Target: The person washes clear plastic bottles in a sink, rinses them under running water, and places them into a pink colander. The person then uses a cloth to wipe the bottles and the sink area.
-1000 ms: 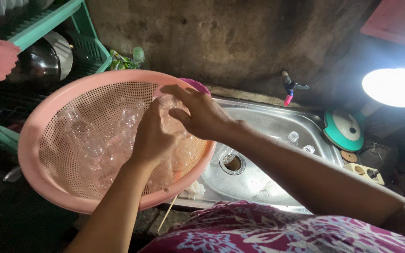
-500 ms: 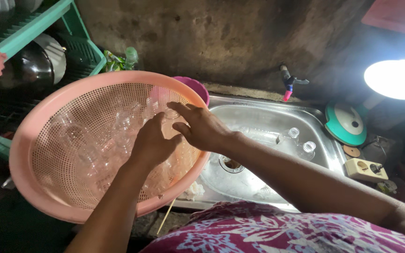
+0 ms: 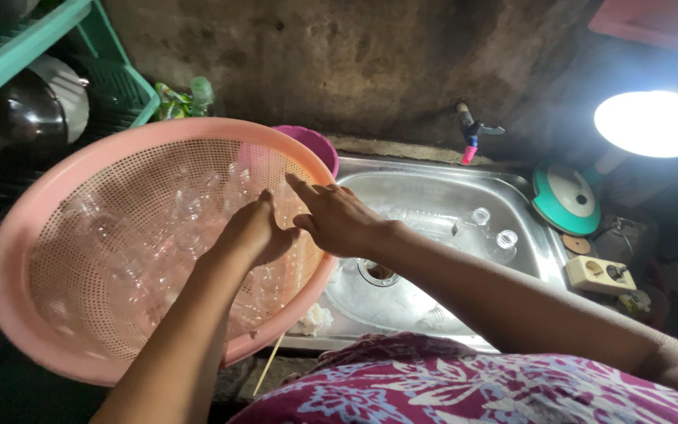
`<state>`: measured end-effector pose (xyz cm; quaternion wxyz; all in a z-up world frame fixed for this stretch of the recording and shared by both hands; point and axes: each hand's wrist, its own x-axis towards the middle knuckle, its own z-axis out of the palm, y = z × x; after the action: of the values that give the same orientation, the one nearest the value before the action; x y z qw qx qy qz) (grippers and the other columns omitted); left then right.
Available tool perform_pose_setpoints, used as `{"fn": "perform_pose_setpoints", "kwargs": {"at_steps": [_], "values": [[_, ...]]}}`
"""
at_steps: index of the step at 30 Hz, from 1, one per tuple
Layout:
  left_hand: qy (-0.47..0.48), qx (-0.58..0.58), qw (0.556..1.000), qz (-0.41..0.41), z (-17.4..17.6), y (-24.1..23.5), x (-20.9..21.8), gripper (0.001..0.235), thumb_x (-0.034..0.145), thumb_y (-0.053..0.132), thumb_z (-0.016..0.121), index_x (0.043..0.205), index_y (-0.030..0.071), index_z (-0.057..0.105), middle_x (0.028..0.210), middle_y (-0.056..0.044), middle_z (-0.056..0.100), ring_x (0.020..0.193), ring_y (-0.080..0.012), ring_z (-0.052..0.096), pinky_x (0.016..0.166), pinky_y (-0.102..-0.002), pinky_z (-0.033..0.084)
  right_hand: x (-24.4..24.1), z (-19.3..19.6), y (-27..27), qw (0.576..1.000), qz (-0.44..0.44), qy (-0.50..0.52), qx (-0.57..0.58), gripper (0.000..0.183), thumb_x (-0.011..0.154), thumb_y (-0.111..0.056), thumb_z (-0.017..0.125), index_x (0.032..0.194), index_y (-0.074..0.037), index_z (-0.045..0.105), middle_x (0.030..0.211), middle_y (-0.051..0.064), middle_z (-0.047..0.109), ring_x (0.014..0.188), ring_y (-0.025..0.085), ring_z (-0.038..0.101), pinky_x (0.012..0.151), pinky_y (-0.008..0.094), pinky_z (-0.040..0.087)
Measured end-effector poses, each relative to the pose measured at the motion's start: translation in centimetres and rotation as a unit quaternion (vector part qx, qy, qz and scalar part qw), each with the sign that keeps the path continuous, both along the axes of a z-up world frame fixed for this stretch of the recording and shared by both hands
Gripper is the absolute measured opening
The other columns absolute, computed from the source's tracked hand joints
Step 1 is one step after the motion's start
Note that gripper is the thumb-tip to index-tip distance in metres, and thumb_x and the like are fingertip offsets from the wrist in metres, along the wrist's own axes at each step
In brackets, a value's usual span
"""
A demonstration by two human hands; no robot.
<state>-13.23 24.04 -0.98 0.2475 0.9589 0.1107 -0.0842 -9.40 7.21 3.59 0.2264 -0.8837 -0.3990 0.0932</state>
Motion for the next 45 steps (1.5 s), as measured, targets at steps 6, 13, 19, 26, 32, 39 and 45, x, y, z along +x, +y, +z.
{"fn": "perform_pose_setpoints", "kwargs": {"at_steps": [6, 13, 19, 26, 32, 39, 45], "values": [[-0.066, 0.037, 0.997, -0.009, 2.1, -2.5, 1.3, 0.077, 0.078, 0.037, 0.082, 0.137, -0.001, 0.05, 0.119, -0.025, 0.067, 0.116, -0.0403, 0.065, 0.099, -0.047, 0.053, 1.2, -1.8, -3.0, 0.992, -0.002, -0.087, 0.095, 0.056, 0.097, -0.023, 0.066, 0.146, -0.004, 0.047, 0.126, 0.026, 0.065, 0.116, 0.044, 0.061, 0.097, 0.053, 0.047], [-0.233, -0.004, 0.969, -0.083, 2.1, -8.8, 5.1, 0.048, 0.078, 0.024, 0.079, 0.12, 0.004, 0.065, 0.114, -0.023, 0.071, 0.112, -0.0397, 0.067, 0.096, -0.047, 0.054, 2.9, -2.0, -8.8, 0.975, -0.061, -0.144, 0.157, 0.037, 0.098, -0.015, 0.061, 0.133, -0.004, 0.058, 0.125, 0.022, 0.066, 0.118, 0.042, 0.062, 0.1, 0.05, 0.049], [-0.197, -0.021, 0.971, -0.134, 0.3, -15.2, 9.2, 0.064, 0.073, 0.033, 0.086, 0.124, 0.003, 0.06, 0.126, -0.022, 0.065, 0.12, -0.0385, 0.061, 0.1, -0.045, 0.05, 4.4, -3.9, -15.2, 0.97, -0.171, -0.126, 0.117, 0.035, 0.099, -0.015, 0.06, 0.132, -0.004, 0.06, 0.13, 0.021, 0.065, 0.121, 0.041, 0.061, 0.102, 0.048, 0.049], [0.056, 0.005, 0.991, -0.12, -1.2, -20.6, 12.0, 0.087, 0.08, 0.044, 0.085, 0.146, 0.008, 0.042, 0.15, -0.014, 0.051, 0.143, -0.0341, 0.043, 0.113, -0.05, 0.044, 6.7, -7.7, -21.7, 0.96, -0.278, -0.005, -0.04, 0.056, 0.095, -0.022, 0.063, 0.148, -0.011, 0.046, 0.151, 0.018, 0.047, 0.137, 0.041, 0.045, 0.109, 0.049, 0.042], [0.102, 0.006, 0.984, -0.147, -3.9, -23.5, 14.4, 0.089, 0.079, 0.043, 0.085, 0.149, 0.011, 0.039, 0.159, -0.008, 0.04, 0.152, -0.0301, 0.029, 0.12, -0.048, 0.036, 9.4, -11.0, -24.7, 0.933, -0.333, 0.059, -0.124, 0.061, 0.092, -0.029, 0.064, 0.149, -0.017, 0.045, 0.154, 0.01, 0.046, 0.141, 0.035, 0.045, 0.11, 0.052, 0.041], [0.133, -0.016, 0.969, -0.209, -7.2, -27.3, 17.1, 0.091, 0.081, 0.041, 0.082, 0.153, 0.011, 0.035, 0.164, -0.003, 0.034, 0.156, -0.028, 0.022, 0.123, -0.047, 0.031, 13.3, -14.1, -27.4, 0.937, -0.327, 0.027, -0.122, 0.064, 0.088, -0.031, 0.072, 0.146, -0.014, 0.051, 0.149, 0.014, 0.051, 0.137, 0.037, 0.049, 0.11, 0.052, 0.042], [0.146, -0.018, 0.961, -0.233, -8.8, -30.0, 19.0, 0.092, 0.083, 0.042, 0.079, 0.155, 0.009, 0.033, 0.164, -0.005, 0.035, 0.156, -0.0296, 0.023, 0.122, -0.049, 0.033, 15.4, -15.7, -27.9, 0.936, -0.326, 0.035, -0.13, 0.064, 0.084, -0.03, 0.074, 0.142, -0.014, 0.055, 0.145, 0.016, 0.055, 0.132, 0.039, 0.053, 0.107, 0.057, 0.042]]}}
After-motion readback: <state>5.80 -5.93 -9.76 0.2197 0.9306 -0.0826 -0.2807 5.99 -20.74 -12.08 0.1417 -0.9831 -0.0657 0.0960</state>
